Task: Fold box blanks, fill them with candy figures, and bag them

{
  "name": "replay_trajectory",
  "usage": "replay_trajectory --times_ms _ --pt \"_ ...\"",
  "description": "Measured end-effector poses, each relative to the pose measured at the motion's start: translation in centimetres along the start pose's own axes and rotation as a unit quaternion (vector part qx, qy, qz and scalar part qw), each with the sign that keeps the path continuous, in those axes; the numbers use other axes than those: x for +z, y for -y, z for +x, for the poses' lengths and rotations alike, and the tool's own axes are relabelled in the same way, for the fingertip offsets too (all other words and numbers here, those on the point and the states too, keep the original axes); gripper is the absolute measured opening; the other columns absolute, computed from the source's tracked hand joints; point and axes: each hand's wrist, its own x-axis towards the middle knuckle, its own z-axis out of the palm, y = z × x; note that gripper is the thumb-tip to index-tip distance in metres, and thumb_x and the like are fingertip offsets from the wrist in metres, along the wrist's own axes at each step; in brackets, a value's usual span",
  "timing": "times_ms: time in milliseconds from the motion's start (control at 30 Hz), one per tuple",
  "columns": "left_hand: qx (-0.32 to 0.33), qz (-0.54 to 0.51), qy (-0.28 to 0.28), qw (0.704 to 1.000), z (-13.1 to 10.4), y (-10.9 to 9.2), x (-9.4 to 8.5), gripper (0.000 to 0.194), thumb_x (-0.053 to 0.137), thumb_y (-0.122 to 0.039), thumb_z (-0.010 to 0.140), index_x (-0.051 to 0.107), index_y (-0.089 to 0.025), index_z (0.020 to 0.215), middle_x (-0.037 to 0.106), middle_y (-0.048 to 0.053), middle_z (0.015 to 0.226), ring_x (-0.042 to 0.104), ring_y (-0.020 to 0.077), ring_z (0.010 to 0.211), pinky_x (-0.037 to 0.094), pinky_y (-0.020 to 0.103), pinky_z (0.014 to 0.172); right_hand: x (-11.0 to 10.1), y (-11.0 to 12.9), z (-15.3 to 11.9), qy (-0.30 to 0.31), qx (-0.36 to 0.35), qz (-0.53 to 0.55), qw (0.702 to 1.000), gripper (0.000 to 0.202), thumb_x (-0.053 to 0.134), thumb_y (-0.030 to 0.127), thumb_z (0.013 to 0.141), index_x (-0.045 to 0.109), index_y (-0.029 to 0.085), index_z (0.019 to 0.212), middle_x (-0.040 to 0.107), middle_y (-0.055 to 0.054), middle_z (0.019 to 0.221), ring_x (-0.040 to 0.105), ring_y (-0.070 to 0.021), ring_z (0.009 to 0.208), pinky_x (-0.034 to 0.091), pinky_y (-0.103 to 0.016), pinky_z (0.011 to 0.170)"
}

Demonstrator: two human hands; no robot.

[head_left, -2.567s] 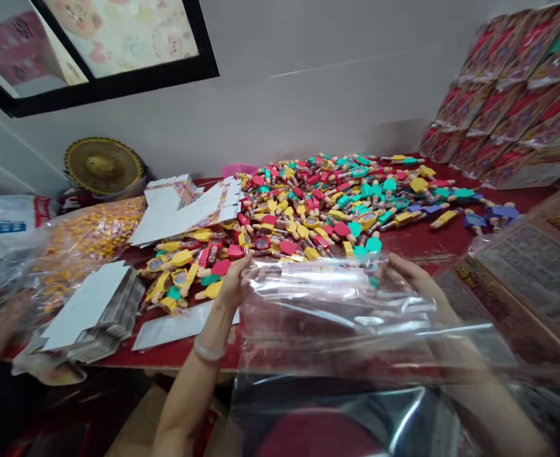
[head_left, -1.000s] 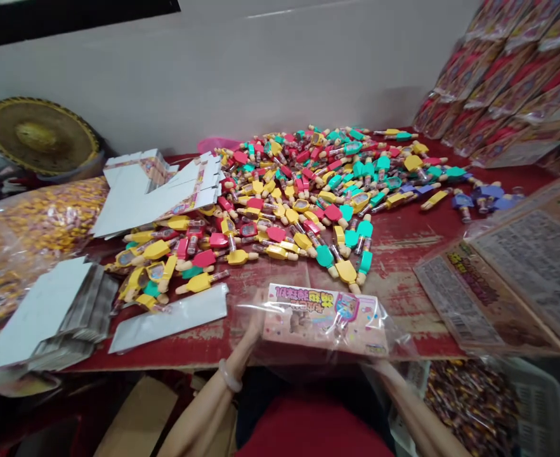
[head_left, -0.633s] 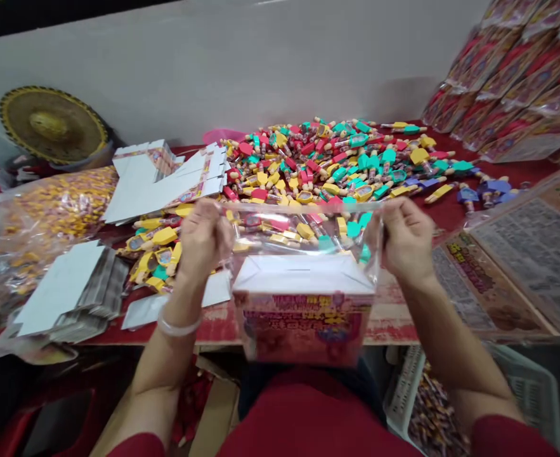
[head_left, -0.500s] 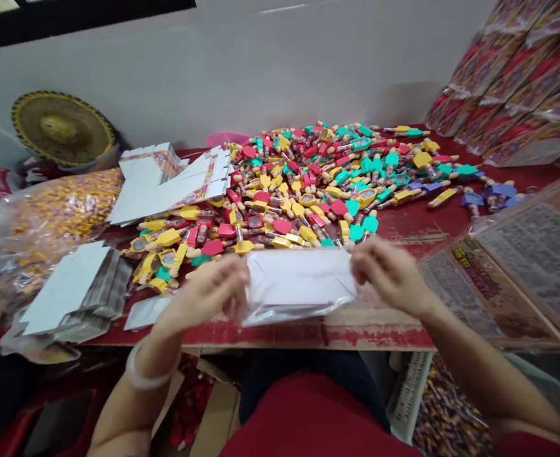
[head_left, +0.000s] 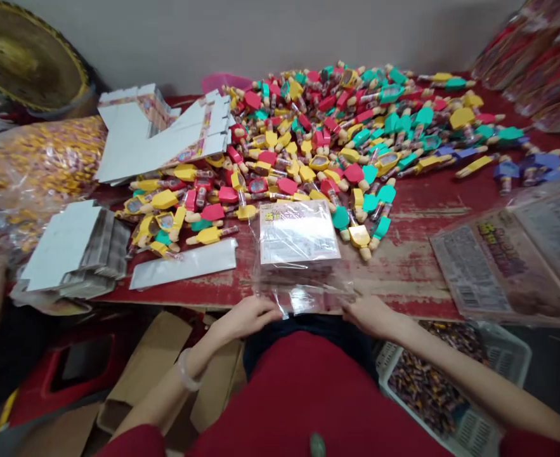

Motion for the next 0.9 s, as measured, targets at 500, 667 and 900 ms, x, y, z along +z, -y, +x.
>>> replay_trajectory --times_ms 500,667,900 --pt "-0.347 -0.333 -0.257 0.838 -3.8 3.8 4.1 0.082 0.049 -0.089 0.077 0.077 -0.012 0.071 0.078 0.016 0.081 0.076 0.0287 0.08 0.06 0.039 0.081 1.5 13.8 12.6 -0.255 -0.133 0.209 0.935 0.011 0.061 0.023 0.1 0.07 0.019 0.106 0.07 -0.009 0.103 0.068 -0.0181 0.089 0.05 -0.027 0.076" --pt "-0.335 -0.354 -0.267 0.831 -4.2 3.7 4.0 0.077 0.056 -0.086 0.076 0.076 -0.012 0.072 0.077 0.015 0.077 0.075 0.0262 0.076 0.059 0.037 0.079 2.5 14.9 13.4 -0.247 -0.142 0.204 0.937 0.009 0.06 0.022 0.1 0.068 0.018 0.099 0.068 -0.008 0.1 0.065 -0.0171 0.087 0.048 -0.027 0.072" --pt "-0.299 -0.308 -0.264 0.864 -2.4 4.3 5.0 0.05 0.074 -0.062 0.062 0.055 -0.017 0.05 0.055 -0.002 0.049 0.047 0.0106 0.051 0.036 0.024 0.055 3.1 15.1 13.2 -0.323 -0.195 0.137 0.916 0.008 0.056 0.019 0.099 0.063 0.017 0.096 0.066 -0.006 0.089 0.06 -0.0155 0.073 0.042 -0.027 0.067"
